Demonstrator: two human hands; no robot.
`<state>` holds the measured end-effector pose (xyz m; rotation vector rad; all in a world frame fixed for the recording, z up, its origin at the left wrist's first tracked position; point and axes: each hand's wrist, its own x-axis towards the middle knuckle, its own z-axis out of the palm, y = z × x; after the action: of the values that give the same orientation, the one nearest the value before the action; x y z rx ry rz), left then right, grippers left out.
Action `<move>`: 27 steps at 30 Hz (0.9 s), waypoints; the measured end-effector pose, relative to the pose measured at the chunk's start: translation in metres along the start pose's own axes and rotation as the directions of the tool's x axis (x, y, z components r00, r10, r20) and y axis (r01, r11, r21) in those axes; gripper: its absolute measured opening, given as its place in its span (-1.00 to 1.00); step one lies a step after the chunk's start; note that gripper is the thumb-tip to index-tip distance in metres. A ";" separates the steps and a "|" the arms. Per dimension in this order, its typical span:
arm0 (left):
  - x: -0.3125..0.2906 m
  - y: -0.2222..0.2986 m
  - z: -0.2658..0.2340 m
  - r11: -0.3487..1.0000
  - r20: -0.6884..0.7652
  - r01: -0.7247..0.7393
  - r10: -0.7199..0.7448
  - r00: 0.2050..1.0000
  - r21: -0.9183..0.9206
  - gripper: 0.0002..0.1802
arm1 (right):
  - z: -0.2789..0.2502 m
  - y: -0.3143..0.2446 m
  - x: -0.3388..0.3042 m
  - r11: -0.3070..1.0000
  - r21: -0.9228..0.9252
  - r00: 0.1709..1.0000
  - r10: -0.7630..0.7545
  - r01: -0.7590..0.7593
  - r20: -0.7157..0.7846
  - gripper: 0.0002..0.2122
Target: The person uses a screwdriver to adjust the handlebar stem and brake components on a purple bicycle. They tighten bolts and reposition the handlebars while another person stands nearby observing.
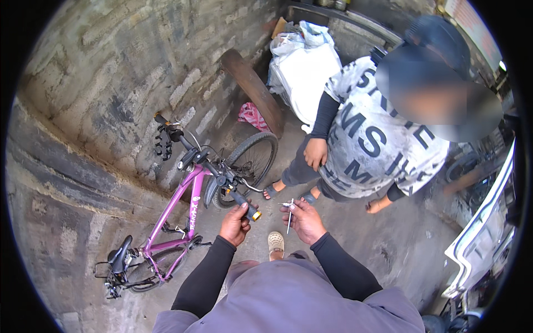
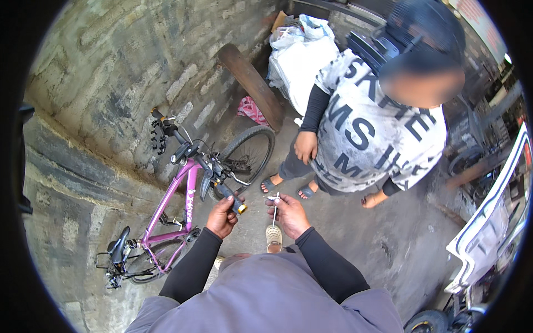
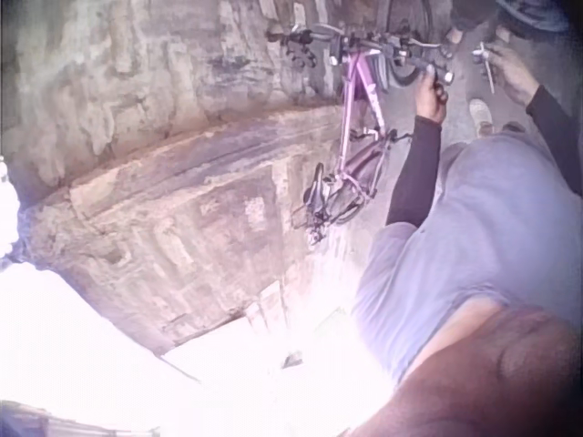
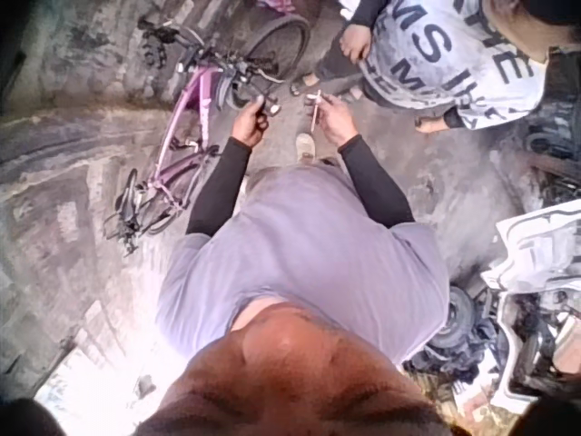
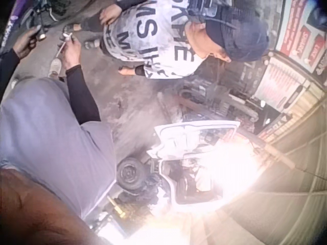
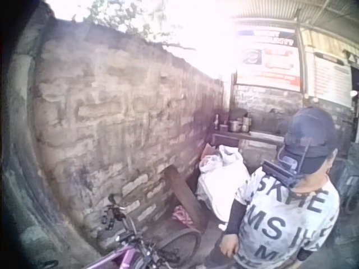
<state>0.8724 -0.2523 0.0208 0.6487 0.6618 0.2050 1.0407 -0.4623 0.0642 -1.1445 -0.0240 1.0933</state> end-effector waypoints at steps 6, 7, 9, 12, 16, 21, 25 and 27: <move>-0.010 -0.010 -0.006 0.997 -0.172 -0.082 0.080 0.982 -0.003 -0.54 | -0.017 -0.024 0.048 0.994 0.082 0.996 0.070 -0.075 0.061 -0.79; -0.016 -0.021 -0.020 0.994 -0.237 -0.092 0.103 0.966 0.053 -0.52 | -0.016 -0.026 0.052 0.992 0.106 0.994 0.062 -0.071 0.084 -0.79; -0.027 -0.050 -0.055 0.969 -0.363 -0.053 0.142 0.921 0.243 -0.47 | -0.020 -0.033 0.058 0.992 0.105 0.993 0.061 -0.071 0.099 -0.80; -0.073 -0.135 -0.147 0.833 -0.587 0.202 0.171 0.791 0.514 -0.49 | -0.029 -0.036 0.064 0.990 0.127 0.988 0.044 -0.063 0.145 -0.80; -0.189 -0.222 -0.206 0.958 -0.757 0.252 -0.061 0.650 0.140 -0.65 | -0.029 -0.032 0.055 0.986 0.145 0.974 0.046 -0.079 0.222 -0.80; -0.261 -0.269 -0.196 0.938 -0.667 -0.168 -0.085 0.740 -0.305 -0.40 | -0.023 -0.019 0.017 0.953 0.249 0.901 0.054 -0.176 0.431 -0.79; -0.250 -0.217 -0.076 0.813 -0.477 -0.453 0.255 0.841 -0.365 -0.29 | -0.015 0.000 -0.036 0.971 0.090 0.840 0.143 -0.222 0.523 -0.79; -0.241 -0.187 -0.019 0.744 -0.334 -0.456 0.323 0.885 -0.488 -0.24 | -0.011 0.004 -0.068 0.980 -0.063 0.817 0.193 -0.190 0.543 -0.77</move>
<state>0.6688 -0.4796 0.0150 0.1844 0.6368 0.8537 1.0081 -0.5182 0.0892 -0.8132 -0.3691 1.5795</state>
